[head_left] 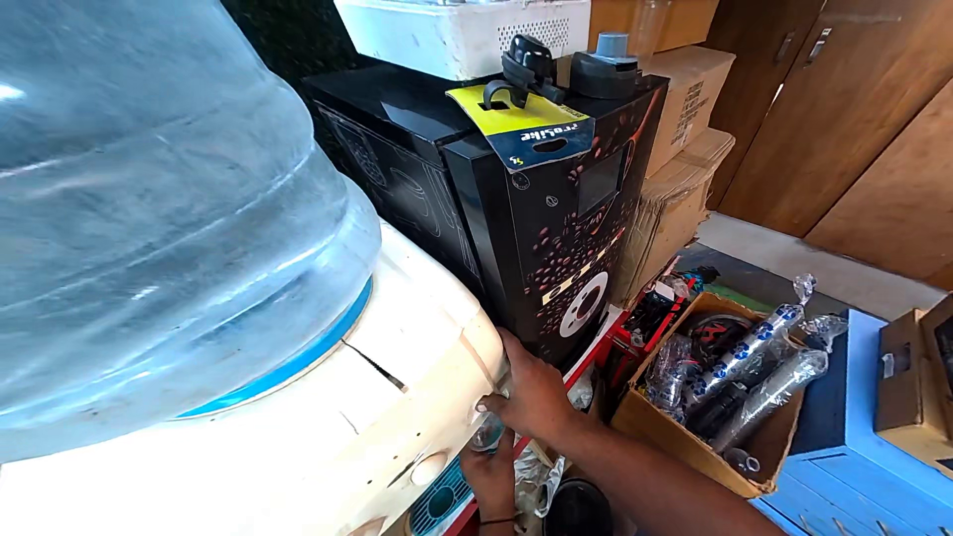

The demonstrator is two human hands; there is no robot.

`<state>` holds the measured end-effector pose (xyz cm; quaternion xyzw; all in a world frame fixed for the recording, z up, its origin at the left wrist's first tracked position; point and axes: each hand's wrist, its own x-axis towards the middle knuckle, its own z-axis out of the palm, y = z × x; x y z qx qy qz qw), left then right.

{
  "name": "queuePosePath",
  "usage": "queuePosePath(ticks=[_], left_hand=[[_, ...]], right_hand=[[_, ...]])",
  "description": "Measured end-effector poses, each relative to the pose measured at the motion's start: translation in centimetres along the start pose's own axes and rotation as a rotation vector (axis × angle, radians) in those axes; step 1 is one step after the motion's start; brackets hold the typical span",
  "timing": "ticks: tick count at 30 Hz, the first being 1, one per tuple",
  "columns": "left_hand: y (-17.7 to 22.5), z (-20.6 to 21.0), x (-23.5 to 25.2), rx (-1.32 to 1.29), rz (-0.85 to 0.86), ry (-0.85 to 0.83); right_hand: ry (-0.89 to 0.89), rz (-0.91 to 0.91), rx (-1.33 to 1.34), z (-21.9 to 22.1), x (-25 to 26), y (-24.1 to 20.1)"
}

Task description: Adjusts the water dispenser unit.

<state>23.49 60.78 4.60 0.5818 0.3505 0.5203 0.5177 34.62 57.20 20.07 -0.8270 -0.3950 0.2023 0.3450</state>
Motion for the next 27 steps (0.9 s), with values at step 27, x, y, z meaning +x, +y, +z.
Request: queuePosePath(ticks=[27], left_hand=[[0.11,0.09,-0.61,0.008,-0.020,0.037]], right_hand=[[-0.007,-0.007,-0.014,-0.40,-0.04,-0.04]])
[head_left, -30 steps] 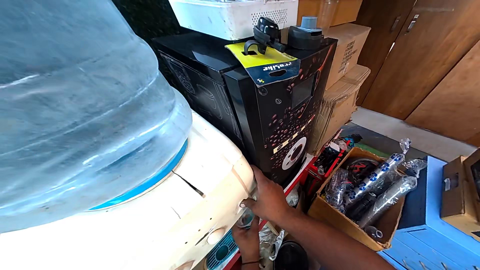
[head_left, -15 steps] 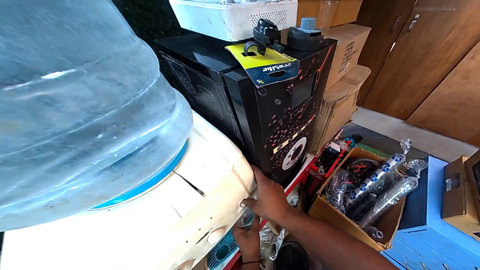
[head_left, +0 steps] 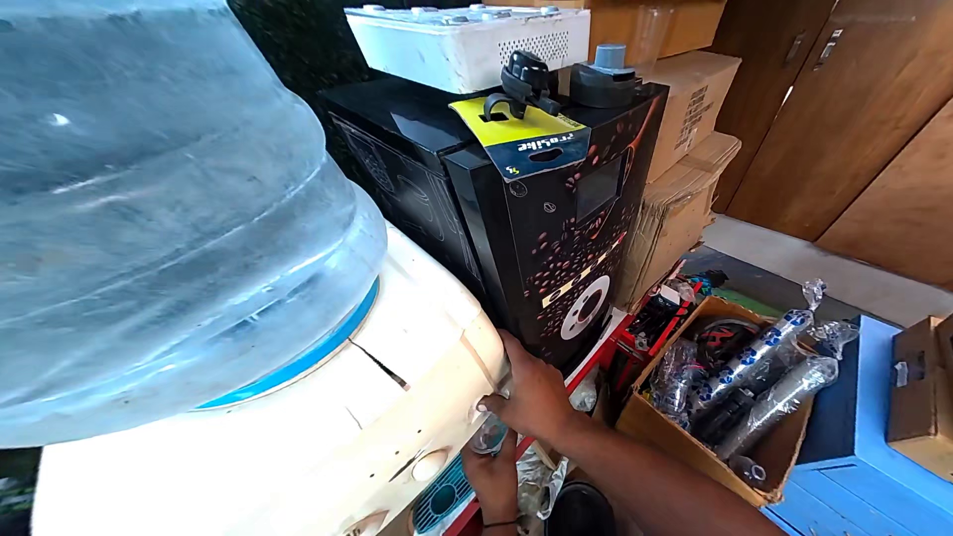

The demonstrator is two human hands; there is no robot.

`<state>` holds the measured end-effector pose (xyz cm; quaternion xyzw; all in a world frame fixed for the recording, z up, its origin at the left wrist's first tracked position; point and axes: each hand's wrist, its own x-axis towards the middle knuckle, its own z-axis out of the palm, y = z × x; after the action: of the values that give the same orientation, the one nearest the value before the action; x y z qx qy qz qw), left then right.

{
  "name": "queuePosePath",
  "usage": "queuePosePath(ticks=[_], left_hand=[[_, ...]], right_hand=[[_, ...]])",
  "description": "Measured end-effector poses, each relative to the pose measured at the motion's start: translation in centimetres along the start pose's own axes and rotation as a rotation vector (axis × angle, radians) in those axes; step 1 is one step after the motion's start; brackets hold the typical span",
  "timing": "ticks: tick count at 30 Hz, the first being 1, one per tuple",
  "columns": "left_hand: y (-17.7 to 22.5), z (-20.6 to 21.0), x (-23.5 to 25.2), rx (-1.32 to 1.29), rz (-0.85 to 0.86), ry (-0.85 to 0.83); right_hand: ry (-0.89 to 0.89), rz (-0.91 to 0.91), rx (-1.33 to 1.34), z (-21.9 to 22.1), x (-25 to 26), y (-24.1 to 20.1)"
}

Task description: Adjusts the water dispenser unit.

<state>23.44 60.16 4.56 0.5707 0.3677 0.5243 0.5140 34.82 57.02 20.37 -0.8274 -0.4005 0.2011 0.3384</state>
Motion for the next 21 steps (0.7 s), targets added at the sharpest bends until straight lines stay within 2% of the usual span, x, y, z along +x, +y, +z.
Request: queuePosePath(ticks=[8,18,21], left_hand=[[0.6,0.1,0.0,0.022,0.042,0.001],[1.1,-1.8,-2.6,0.075,0.026,-0.060],[3.0,-2.8,-4.2,0.088,-0.007,-0.101]], right_hand=[[-0.015,-0.093,-0.047,-0.2,0.2,0.9],[-0.278,-0.168,0.036,-3.3,1.1,1.2],[-0.268,-0.181,-0.037,-3.3,0.5,0.9]])
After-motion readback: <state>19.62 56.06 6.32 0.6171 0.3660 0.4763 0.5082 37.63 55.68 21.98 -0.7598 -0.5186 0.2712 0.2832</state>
